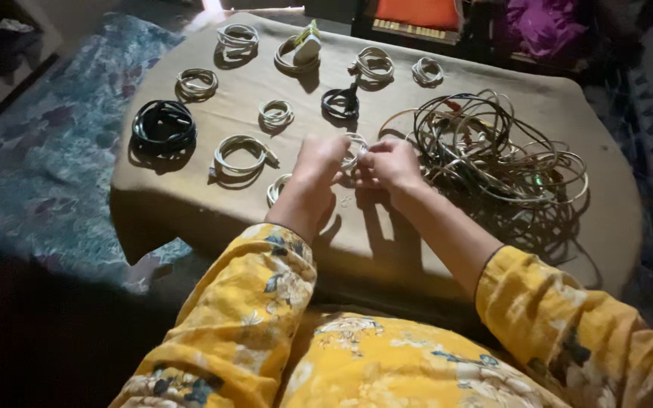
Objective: The person untangles a pile of mixed cables on a table, separates individual cables, coils them neatly, and places them in organized piles. The person handles multiple cable types, including power cords and USB cables, and arranges them systematically across the table surface.
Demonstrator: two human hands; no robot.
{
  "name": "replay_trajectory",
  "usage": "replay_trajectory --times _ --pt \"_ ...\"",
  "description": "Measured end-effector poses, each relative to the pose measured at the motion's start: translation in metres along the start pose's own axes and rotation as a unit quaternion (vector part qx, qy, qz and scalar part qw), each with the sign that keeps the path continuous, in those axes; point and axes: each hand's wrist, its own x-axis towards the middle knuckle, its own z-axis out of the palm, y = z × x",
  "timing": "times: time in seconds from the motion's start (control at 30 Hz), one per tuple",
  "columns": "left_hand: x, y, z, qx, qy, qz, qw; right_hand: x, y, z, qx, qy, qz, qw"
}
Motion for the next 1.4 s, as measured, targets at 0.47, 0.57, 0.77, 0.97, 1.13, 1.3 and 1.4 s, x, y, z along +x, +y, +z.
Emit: replay_trajectory --times 0.47,0.57,0.77,0.97,1.13,1.3,1.4 --pt "-0.011 -0.003 0.081 0.085 -0.079 0.117 0.986 -0.076 -0.030 -0.088 -0.168 0.144 -0.273 0.936" --pt "-0.029 -0.008 0.104 0.233 -0.071 0.186 0.952 -0.085 -0.018 -0.125 -0.193 0.211 -0.283 0.915" --pt "-0.068 0.000 0.127 0.360 -0.077 0.264 0.891 -0.084 0.024 -0.166 -0.333 0.219 -0.284 0.872" --pt "-0.076 0.013 0.142 0.262 -0.152 0.329 0.894 -0.078 0.027 -0.168 -0.403 0.206 -0.282 0.846" --pt "-0.074 -0.008 0.153 0.307 -0.124 0.300 0.895 -0.105 0.007 -0.182 -0.408 0.216 -0.268 0.846" --pt "-0.072 -0.012 0.162 0.360 -0.059 0.308 0.879 -0.130 -0.019 -0.201 -0.365 0.268 -0.321 0.832" --pt "-0.080 -0.006 0.165 0.349 -0.061 0.301 0.885 -0.139 -0.023 -0.208 -0.253 0.244 -0.278 0.894"
